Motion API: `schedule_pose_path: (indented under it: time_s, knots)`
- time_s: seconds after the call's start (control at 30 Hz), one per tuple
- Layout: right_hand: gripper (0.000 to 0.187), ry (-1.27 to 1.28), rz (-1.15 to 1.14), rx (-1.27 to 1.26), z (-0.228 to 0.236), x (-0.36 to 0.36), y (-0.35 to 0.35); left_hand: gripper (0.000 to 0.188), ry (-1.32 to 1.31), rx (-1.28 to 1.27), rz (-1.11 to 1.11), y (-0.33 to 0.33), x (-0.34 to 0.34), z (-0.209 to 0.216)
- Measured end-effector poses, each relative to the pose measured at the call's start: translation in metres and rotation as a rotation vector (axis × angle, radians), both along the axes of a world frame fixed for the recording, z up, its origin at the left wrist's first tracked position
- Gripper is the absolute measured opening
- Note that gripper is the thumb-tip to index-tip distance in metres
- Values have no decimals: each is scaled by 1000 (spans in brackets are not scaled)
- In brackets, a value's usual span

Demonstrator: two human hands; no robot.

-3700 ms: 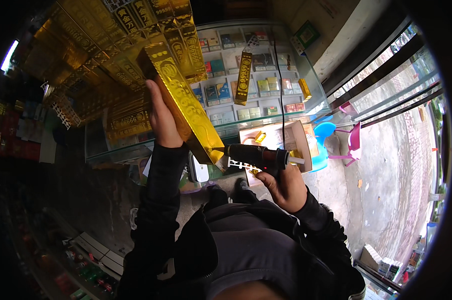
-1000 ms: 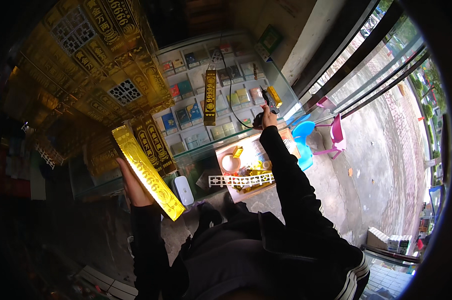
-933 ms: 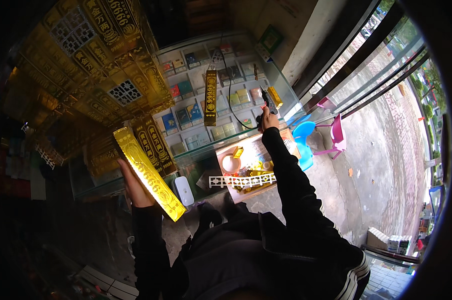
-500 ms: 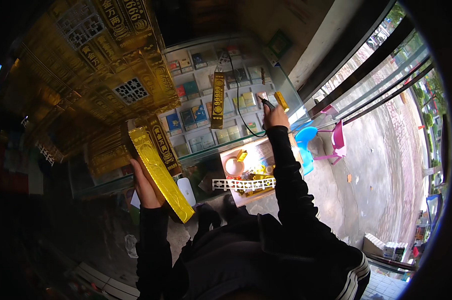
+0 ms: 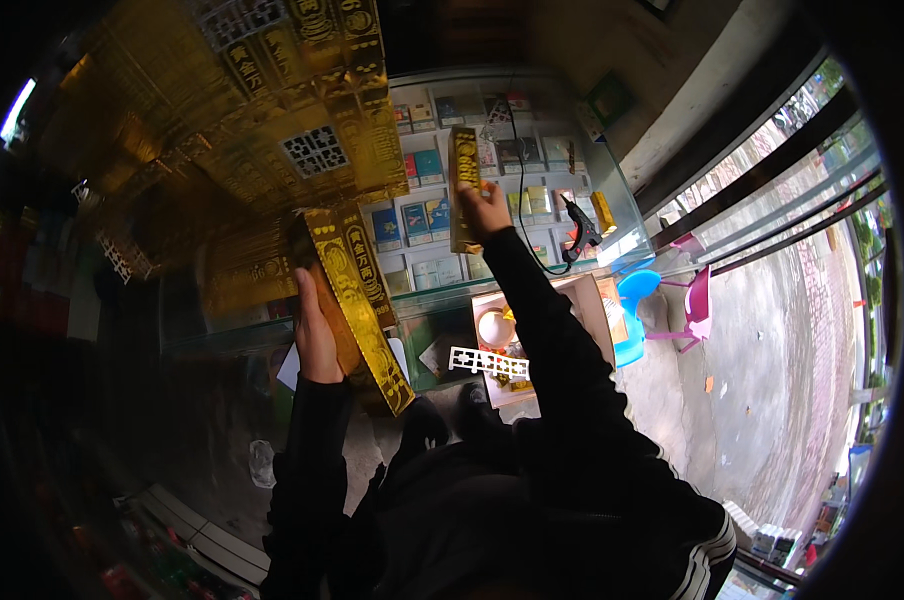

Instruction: The person assembles a large structure from gold-colored paper bars using a hot glue gun. They repeatedly pick up bars, apply glue to edges, and attach them to the growing assembly on a glass counter.

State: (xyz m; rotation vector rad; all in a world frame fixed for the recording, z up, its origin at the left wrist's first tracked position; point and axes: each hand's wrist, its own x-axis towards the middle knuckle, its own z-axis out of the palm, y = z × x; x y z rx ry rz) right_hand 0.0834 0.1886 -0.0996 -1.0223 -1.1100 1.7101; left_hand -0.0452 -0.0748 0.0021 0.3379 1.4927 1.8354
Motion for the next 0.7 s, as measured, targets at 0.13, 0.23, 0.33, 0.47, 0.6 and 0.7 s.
schedule_pose_path:
  time_s: [0.13,0.23,0.33,0.47,0.6,0.7]
  knots:
    - [44,580,535,-251,84,63,-50,73,41,86,-35,15,-7,4]
    - [48,691,580,-369,125,88,-87,65,22,157,-64,29,2,18]
    - [55,806,627,-377,147,100,-106,61,-97,258,-161,38,16,39]
    - [54,597,536,-87,162,114,-122,52,-709,386,-158,42,30,66]
    - [42,267,326,15,178,118,-136,50,196,270,35,51,52,68]
    - [55,38,204,475,190,117,-155,49,280,313,-88,54,45,70]
